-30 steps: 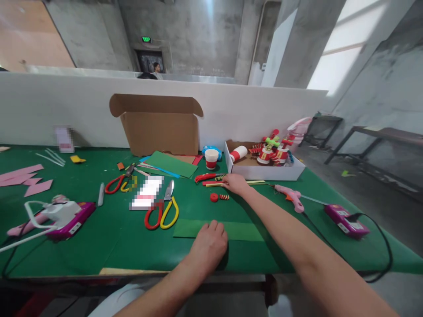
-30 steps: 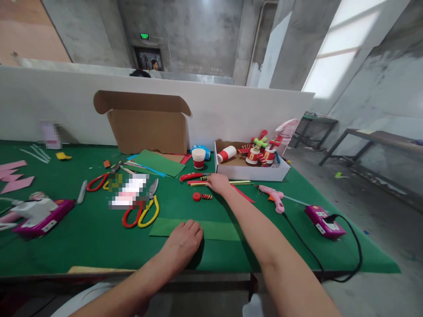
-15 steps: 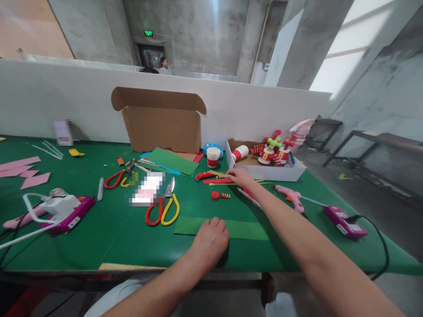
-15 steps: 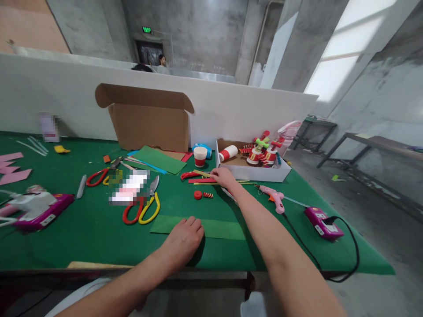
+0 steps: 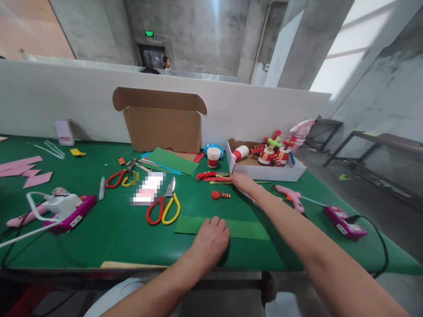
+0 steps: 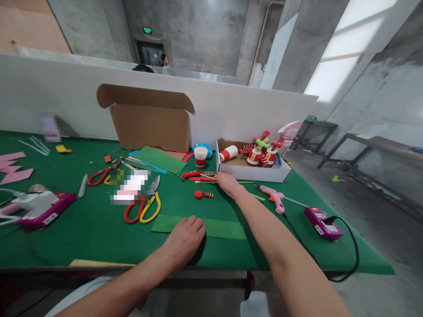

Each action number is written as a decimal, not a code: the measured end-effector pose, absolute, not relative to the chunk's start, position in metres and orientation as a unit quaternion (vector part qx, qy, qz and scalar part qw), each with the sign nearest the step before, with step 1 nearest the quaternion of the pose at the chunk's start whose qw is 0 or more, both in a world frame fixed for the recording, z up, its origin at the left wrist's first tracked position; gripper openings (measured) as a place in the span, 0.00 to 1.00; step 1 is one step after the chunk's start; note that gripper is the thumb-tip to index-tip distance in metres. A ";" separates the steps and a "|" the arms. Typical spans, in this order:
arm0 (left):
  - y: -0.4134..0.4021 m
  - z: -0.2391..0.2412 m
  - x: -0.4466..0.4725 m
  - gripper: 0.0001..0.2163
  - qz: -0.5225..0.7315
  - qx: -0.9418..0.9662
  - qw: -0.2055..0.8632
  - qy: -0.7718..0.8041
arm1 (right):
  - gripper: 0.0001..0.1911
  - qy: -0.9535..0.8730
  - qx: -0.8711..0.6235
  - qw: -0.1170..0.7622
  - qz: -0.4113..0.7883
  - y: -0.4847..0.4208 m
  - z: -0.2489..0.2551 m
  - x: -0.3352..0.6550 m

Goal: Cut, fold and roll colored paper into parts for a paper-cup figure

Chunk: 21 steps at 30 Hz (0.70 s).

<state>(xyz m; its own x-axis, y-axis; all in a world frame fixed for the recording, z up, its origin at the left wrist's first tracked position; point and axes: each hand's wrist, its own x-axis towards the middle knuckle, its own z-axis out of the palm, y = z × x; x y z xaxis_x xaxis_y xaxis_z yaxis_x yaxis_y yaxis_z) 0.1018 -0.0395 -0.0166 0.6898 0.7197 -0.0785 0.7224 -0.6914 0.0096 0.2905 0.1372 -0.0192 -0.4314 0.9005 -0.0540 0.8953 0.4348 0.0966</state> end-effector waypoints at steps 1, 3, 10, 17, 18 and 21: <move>-0.039 -0.017 0.102 0.10 -0.032 0.919 0.019 0.392 | 0.12 0.846 0.530 0.049 0.027 0.138 -0.019 0.290; -0.039 -0.019 0.101 0.10 -0.026 0.920 0.017 0.390 | 0.12 0.849 0.526 0.045 0.024 0.140 -0.017 0.289; -0.039 -0.020 0.098 0.10 -0.028 0.923 0.021 0.384 | 0.10 0.868 0.496 0.012 -0.034 0.148 0.003 0.301; -0.039 -0.021 0.098 0.09 -0.019 0.925 0.017 0.380 | 0.11 0.864 0.494 -0.044 -0.089 0.152 0.012 0.313; -0.039 -0.022 0.097 0.09 -0.017 0.925 0.015 0.380 | 0.11 0.862 0.495 -0.050 -0.093 0.153 0.012 0.314; -0.039 -0.023 0.096 0.08 -0.014 0.925 0.010 0.379 | 0.11 0.861 0.495 -0.063 -0.098 0.153 0.012 0.316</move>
<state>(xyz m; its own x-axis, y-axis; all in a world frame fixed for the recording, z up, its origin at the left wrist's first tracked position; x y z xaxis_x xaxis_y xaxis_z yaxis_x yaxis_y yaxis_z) 0.0963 -0.0388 -0.0227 0.7119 0.7015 -0.0338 0.7021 -0.7121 0.0075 0.3155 0.1530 0.0116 -0.5016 0.8650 0.0117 0.8403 0.4904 -0.2310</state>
